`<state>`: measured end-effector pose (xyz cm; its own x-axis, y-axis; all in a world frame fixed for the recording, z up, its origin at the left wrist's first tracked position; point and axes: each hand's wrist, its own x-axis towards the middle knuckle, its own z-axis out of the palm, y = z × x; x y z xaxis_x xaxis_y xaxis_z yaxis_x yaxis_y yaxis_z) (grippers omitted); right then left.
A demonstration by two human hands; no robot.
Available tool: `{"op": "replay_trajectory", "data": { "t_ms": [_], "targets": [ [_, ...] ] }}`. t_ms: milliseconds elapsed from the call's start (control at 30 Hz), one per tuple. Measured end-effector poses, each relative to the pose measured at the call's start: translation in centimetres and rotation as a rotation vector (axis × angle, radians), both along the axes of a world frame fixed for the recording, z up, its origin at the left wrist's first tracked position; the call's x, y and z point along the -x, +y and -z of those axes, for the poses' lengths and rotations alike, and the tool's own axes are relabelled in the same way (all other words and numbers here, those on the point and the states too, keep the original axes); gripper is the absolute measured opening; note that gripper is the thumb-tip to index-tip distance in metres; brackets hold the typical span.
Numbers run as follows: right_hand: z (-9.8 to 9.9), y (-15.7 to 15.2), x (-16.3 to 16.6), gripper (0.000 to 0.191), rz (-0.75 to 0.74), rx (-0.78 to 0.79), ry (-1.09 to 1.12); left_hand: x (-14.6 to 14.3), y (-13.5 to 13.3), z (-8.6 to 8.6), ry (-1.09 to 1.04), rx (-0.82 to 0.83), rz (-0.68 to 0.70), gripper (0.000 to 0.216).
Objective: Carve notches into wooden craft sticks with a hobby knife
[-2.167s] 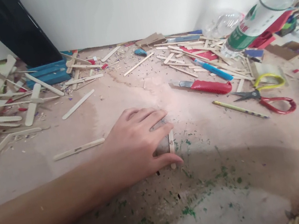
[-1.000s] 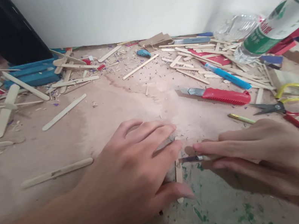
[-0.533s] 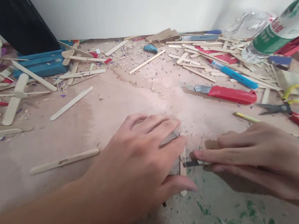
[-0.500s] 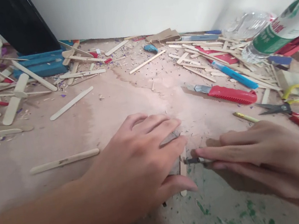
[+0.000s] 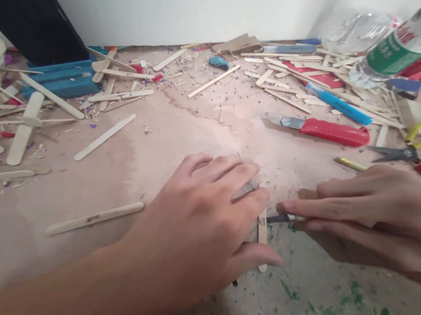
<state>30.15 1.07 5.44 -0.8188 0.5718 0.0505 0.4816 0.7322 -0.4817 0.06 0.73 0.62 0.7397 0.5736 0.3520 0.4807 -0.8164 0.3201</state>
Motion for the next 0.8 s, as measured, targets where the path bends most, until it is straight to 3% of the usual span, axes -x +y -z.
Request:
{"op": "replay_trajectory", "data": {
  "t_ms": [367,800],
  "targets": [
    [0.3,-1.4,-0.3,0.039,0.002,-0.041,-0.067,-0.4,0.1,-0.1,-0.001,-0.042,-0.028,0.062],
    [-0.4,-0.5,0.6,0.037,-0.043,-0.112,-0.078,-0.4,0.1,-0.1,0.011,-0.036,-0.037,0.061]
  ]
}}
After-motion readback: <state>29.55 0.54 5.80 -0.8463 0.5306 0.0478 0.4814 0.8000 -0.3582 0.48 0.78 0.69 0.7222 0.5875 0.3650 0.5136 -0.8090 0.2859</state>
